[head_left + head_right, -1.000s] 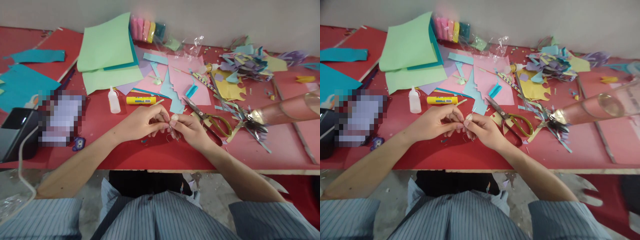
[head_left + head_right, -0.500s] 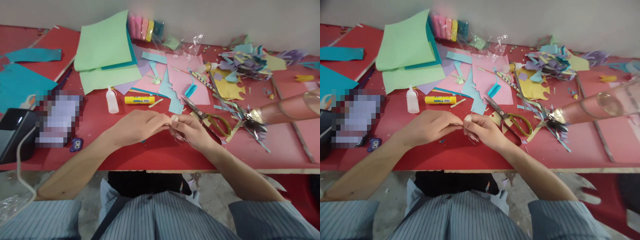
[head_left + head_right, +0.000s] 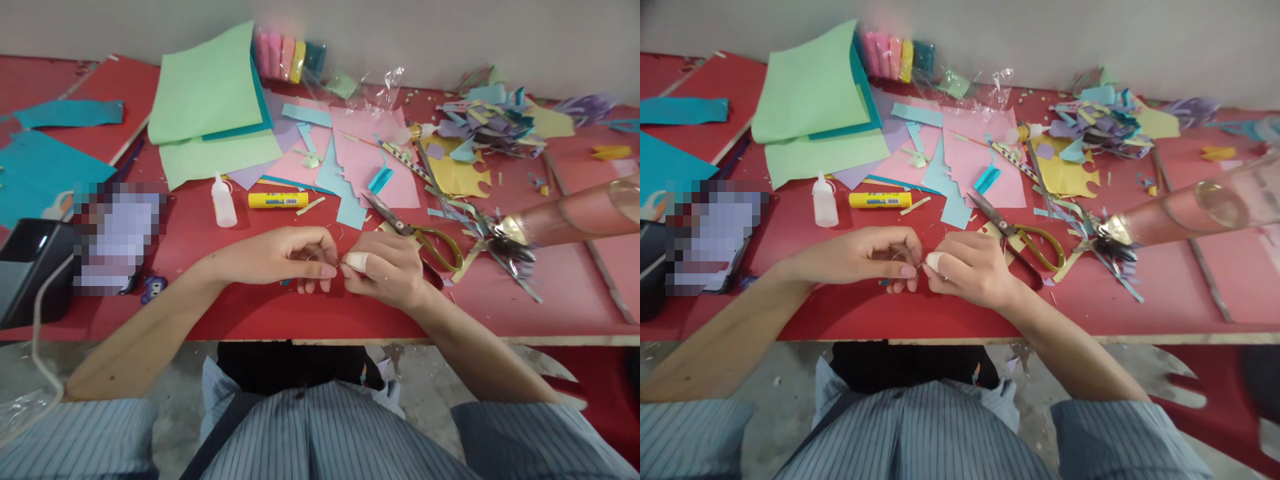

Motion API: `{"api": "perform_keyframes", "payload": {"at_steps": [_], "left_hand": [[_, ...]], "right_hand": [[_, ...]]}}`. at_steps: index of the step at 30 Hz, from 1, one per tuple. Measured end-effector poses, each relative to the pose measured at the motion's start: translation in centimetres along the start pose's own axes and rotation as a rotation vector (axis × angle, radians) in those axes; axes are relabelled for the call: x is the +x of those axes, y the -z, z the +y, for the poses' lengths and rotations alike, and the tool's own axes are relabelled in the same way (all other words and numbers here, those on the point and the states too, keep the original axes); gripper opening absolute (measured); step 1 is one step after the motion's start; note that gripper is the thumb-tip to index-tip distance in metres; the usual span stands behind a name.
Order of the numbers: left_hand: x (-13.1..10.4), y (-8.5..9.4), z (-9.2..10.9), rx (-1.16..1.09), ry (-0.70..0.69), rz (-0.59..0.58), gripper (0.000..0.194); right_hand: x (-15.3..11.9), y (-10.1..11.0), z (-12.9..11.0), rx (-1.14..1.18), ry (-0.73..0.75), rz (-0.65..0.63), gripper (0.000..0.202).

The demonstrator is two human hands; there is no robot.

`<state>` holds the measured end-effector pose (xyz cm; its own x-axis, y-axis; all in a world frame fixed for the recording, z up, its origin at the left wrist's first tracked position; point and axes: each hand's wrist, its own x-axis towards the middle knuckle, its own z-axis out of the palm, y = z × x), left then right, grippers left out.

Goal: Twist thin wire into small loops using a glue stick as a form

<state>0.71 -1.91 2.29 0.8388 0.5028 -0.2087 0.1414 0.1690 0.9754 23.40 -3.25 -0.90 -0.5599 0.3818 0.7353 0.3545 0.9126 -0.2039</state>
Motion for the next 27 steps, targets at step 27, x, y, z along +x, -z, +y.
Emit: {"api": "perform_keyframes", "payload": {"at_steps": [27], "left_hand": [[0.5, -0.5, -0.4, -0.206, 0.038, 0.024, 0.026]], "right_hand": [[0.0, -0.1, -0.9, 0.053, -0.122, 0.031, 0.017]]}}
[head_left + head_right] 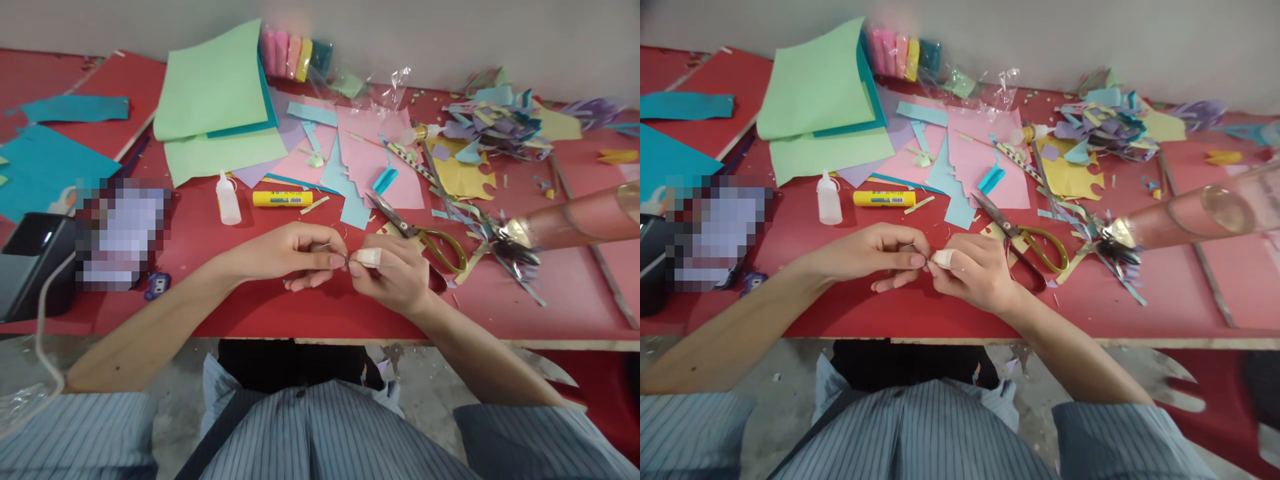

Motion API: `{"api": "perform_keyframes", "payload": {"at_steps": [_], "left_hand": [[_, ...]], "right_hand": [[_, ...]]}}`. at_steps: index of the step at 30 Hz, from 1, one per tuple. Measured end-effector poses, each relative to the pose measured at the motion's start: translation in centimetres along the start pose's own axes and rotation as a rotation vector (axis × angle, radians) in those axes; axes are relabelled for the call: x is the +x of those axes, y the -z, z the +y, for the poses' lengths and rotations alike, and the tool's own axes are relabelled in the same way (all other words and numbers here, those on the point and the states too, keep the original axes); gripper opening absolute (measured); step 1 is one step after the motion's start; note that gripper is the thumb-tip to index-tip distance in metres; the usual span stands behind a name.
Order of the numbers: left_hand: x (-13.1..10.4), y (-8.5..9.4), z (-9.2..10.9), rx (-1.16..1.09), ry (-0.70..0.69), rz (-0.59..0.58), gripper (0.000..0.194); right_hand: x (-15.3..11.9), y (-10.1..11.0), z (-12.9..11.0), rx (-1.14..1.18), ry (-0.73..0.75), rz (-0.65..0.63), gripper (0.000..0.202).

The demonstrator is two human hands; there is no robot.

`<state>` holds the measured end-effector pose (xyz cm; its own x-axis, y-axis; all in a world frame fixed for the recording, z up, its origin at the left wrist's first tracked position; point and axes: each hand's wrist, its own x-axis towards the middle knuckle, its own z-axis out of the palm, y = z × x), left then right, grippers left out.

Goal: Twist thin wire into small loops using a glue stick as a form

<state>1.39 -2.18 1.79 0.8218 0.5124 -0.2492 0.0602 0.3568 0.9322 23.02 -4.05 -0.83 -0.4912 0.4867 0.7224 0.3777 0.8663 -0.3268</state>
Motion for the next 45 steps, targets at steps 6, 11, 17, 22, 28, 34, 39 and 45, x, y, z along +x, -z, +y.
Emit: {"api": "perform_keyframes", "payload": {"at_steps": [6, 11, 17, 22, 28, 34, 39, 45], "left_hand": [[-0.2, -0.2, 0.0, 0.107, -0.127, 0.060, 0.019], [-0.3, -0.3, 0.0, 0.233, -0.174, 0.114, 0.016], [-0.5, 0.0, 0.0, 0.696, -0.361, 0.197, 0.015], [-0.8, 0.1, 0.2, 1.189, -0.390, 0.285, 0.030], [-0.6, -0.1, 0.0, 1.227, -0.493, 0.342, 0.024], [-0.3, 0.3, 0.0, 0.646, -0.300, 0.309, 0.018], [-0.4, 0.4, 0.3, 0.342, -0.151, 0.142, 0.023], [0.0, -0.1, 0.0, 0.130, -0.110, 0.154, 0.014]], "right_hand": [[0.2, 0.1, -0.9, 0.205, -0.269, -0.066, 0.030], [0.2, 0.2, -0.9, 0.491, -0.490, -0.119, 0.037], [0.6, 0.1, -0.5, 0.811, -0.735, -0.178, 0.043], [0.3, -0.3, 0.1, 1.165, -0.994, -0.283, 0.043], [0.4, 0.1, 0.1, 0.918, -0.824, -0.219, 0.038], [0.5, 0.2, -0.3, 0.213, -0.295, -0.101, 0.029], [0.2, 0.1, 0.1, -0.042, -0.088, -0.020, 0.020], [0.1, -0.1, 0.2, -0.031, -0.056, -0.024, 0.020]]}}
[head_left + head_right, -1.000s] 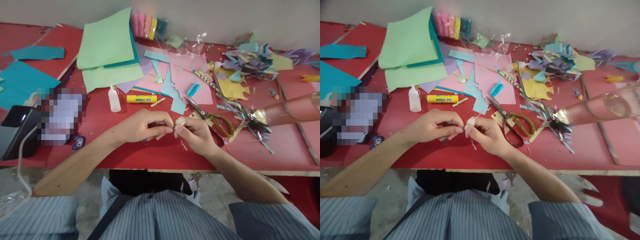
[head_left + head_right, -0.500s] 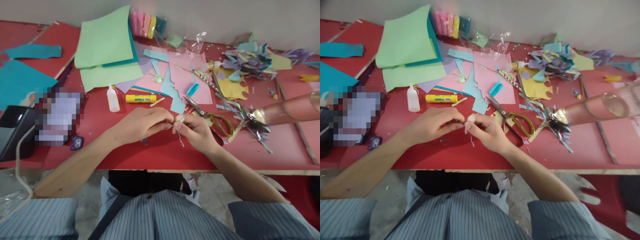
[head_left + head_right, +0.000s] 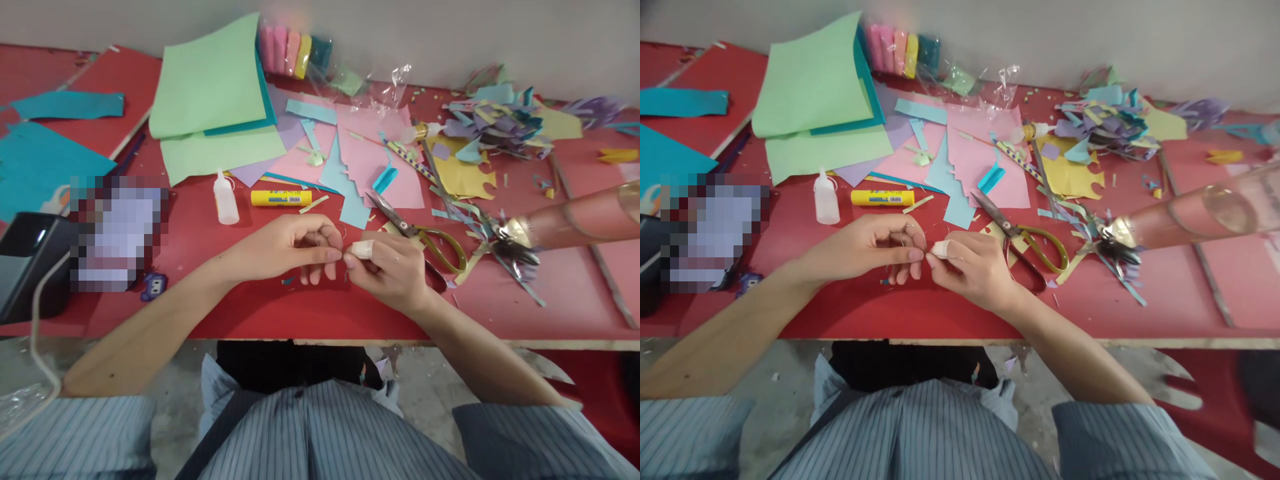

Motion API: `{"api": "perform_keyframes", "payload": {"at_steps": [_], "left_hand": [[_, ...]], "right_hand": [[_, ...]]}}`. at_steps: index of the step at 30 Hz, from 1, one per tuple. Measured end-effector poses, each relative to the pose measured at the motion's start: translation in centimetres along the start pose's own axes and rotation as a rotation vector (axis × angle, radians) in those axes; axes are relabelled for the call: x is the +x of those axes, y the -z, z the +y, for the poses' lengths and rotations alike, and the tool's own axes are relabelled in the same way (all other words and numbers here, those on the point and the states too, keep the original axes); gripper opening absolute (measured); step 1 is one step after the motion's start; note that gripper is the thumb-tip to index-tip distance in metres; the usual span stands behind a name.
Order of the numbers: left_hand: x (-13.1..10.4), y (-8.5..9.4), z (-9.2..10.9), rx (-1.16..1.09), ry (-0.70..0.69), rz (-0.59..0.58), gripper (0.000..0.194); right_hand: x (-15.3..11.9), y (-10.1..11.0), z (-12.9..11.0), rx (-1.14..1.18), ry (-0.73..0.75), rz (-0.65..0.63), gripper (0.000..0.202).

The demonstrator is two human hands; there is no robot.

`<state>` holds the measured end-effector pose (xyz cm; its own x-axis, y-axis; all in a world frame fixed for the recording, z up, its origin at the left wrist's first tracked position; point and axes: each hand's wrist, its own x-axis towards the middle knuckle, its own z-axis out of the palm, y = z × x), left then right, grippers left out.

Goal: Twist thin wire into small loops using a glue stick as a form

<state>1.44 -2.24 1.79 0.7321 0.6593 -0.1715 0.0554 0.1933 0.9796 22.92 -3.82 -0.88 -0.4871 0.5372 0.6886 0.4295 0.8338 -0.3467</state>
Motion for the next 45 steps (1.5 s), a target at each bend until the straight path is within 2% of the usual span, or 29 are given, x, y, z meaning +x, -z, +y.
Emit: {"api": "perform_keyframes", "payload": {"at_steps": [6, 12, 14, 17, 19, 21, 23, 25, 28, 30, 32, 34, 36, 38, 41, 45], "left_hand": [[0.1, -0.2, 0.2, -0.014, -0.015, -0.001, 0.009], [-0.1, -0.5, 0.2, 0.056, -0.088, 0.043, 0.006], [-0.2, -0.4, 0.1, 0.201, -0.156, 0.085, 0.006], [-0.6, -0.2, 0.1, 0.607, -0.305, 0.142, 0.009], [-0.8, 0.0, 0.2, 0.862, -0.369, 0.156, 0.020], [-0.9, 0.2, 0.3, 0.988, -0.398, 0.138, 0.033], [-0.9, 0.3, 0.4, 1.015, -0.431, 0.120, 0.040], [-0.7, 0.3, 0.2, 0.983, -0.452, 0.142, 0.036], [-0.5, 0.3, -0.1, 0.686, -0.318, 0.156, 0.016], [-0.3, 0.3, -0.1, 0.399, -0.170, 0.106, 0.017], [-0.2, 0.4, -0.1, 0.213, -0.040, 0.036, 0.030], [-0.2, 0.5, 0.1, 0.139, 0.045, -0.033, 0.039], [-0.3, 0.6, 0.2, 0.115, 0.069, -0.080, 0.035], [-0.3, 0.6, 0.4, 0.103, 0.059, -0.101, 0.028], [-0.3, 0.5, 0.5, 0.094, 0.060, -0.123, 0.026], [-0.3, 0.2, 0.5, 0.113, 0.018, -0.093, 0.025]], "right_hand": [[0.1, 0.2, -0.5, 0.148, -0.111, -0.044, 0.026], [0.4, 0.3, -0.8, 0.676, -0.503, -0.124, 0.029], [0.3, 0.0, -0.7, 0.884, -0.642, -0.139, 0.031], [0.0, -0.2, -0.4, 1.175, -0.859, -0.183, 0.035], [-0.1, -0.3, -0.3, 1.294, -0.962, -0.233, 0.037], [-0.1, -0.2, -0.2, 1.356, -1.007, -0.278, 0.038], [0.0, -0.1, -0.1, 1.367, -0.993, -0.298, 0.037], [0.1, 0.0, -0.1, 1.312, -0.929, -0.271, 0.035], [0.3, 0.2, 0.0, 1.094, -0.791, -0.181, 0.034], [0.5, 0.2, 0.0, 0.835, -0.653, -0.148, 0.034], [0.5, 0.2, 0.0, 0.516, -0.459, -0.116, 0.031], [0.4, 0.2, 0.1, 0.234, -0.241, -0.072, 0.026], [0.2, 0.0, 0.3, 0.033, -0.057, -0.043, 0.023], [0.1, -0.1, 0.4, -0.076, 0.049, -0.038, 0.022], [0.0, -0.1, 0.3, -0.081, 0.069, -0.064, 0.022], [0.2, 0.2, -0.2, 0.129, -0.066, -0.096, 0.023]]}}
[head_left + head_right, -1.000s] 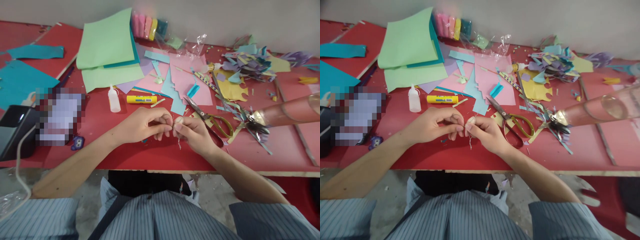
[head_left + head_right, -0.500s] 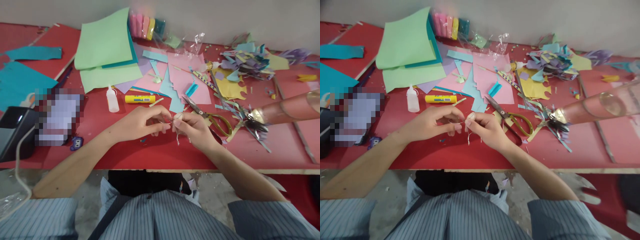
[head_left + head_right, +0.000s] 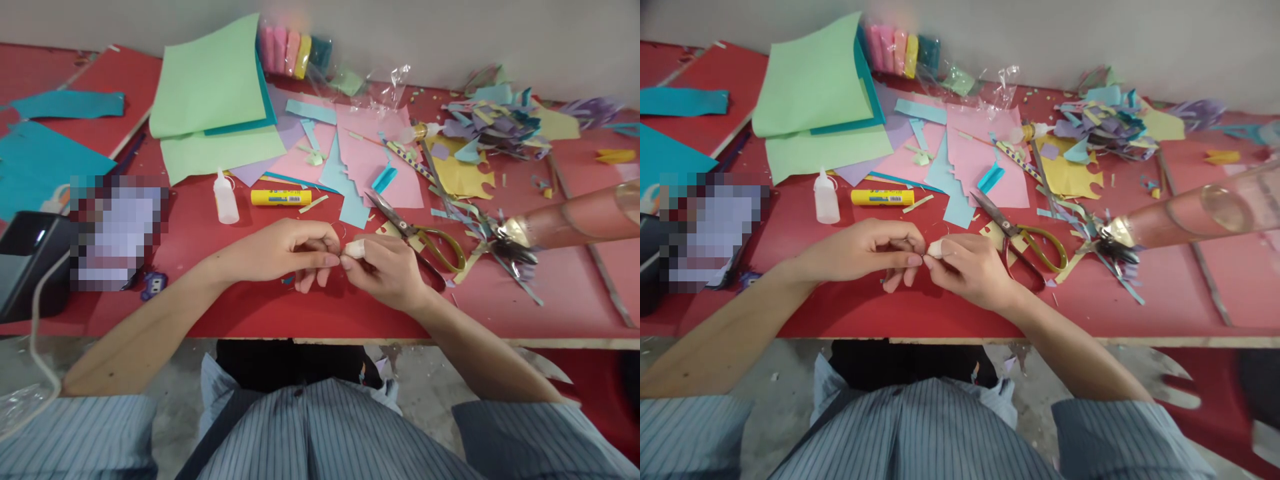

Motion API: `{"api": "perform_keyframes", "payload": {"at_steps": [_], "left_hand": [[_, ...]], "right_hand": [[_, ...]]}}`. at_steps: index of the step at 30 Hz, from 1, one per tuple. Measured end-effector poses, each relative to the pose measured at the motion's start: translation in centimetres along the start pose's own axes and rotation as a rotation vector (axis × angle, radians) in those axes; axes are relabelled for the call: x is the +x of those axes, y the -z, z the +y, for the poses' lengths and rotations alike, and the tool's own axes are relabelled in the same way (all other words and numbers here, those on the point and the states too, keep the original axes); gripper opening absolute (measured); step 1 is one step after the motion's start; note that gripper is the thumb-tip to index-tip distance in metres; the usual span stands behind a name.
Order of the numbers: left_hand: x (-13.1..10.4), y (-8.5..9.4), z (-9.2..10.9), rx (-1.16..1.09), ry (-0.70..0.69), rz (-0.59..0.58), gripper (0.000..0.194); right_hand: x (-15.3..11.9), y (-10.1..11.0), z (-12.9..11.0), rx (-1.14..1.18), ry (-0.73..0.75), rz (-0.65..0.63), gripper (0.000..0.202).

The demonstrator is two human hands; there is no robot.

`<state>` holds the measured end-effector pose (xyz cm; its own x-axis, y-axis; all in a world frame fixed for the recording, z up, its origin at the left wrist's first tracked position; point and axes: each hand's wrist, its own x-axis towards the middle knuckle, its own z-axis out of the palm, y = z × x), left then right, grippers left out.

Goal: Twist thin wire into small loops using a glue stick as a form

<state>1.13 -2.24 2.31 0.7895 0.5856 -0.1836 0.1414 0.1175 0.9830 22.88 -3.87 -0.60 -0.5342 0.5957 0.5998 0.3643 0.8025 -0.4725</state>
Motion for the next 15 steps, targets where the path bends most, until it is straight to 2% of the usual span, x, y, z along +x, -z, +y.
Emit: {"api": "perform_keyframes", "payload": {"at_steps": [2, 5, 8, 10, 13, 15], "left_hand": [[-0.05, -0.24, -0.05, 0.070, -0.053, 0.051, 0.021], [-0.16, -0.45, -0.17, 0.338, -0.180, 0.158, 0.016], [-0.28, -0.36, -0.26, 0.711, -0.273, 0.240, 0.028], [-0.33, -0.21, -0.29, 0.835, -0.291, 0.264, 0.033], [-0.27, 0.01, -0.34, 0.842, -0.295, 0.310, 0.030], [-0.14, 0.11, -0.39, 0.779, -0.262, 0.334, 0.022]], "right_hand": [[0.05, 0.13, -0.27, 0.195, -0.117, -0.019, 0.027], [0.06, 0.14, -0.44, 0.602, -0.404, -0.063, 0.032], [0.03, -0.11, -0.34, 1.047, -0.721, -0.146, 0.037], [0.06, -0.30, -0.23, 1.233, -0.843, -0.205, 0.039], [0.22, -0.33, -0.20, 1.210, -0.842, -0.195, 0.037], [0.31, -0.14, -0.26, 0.979, -0.707, -0.115, 0.036]]}}
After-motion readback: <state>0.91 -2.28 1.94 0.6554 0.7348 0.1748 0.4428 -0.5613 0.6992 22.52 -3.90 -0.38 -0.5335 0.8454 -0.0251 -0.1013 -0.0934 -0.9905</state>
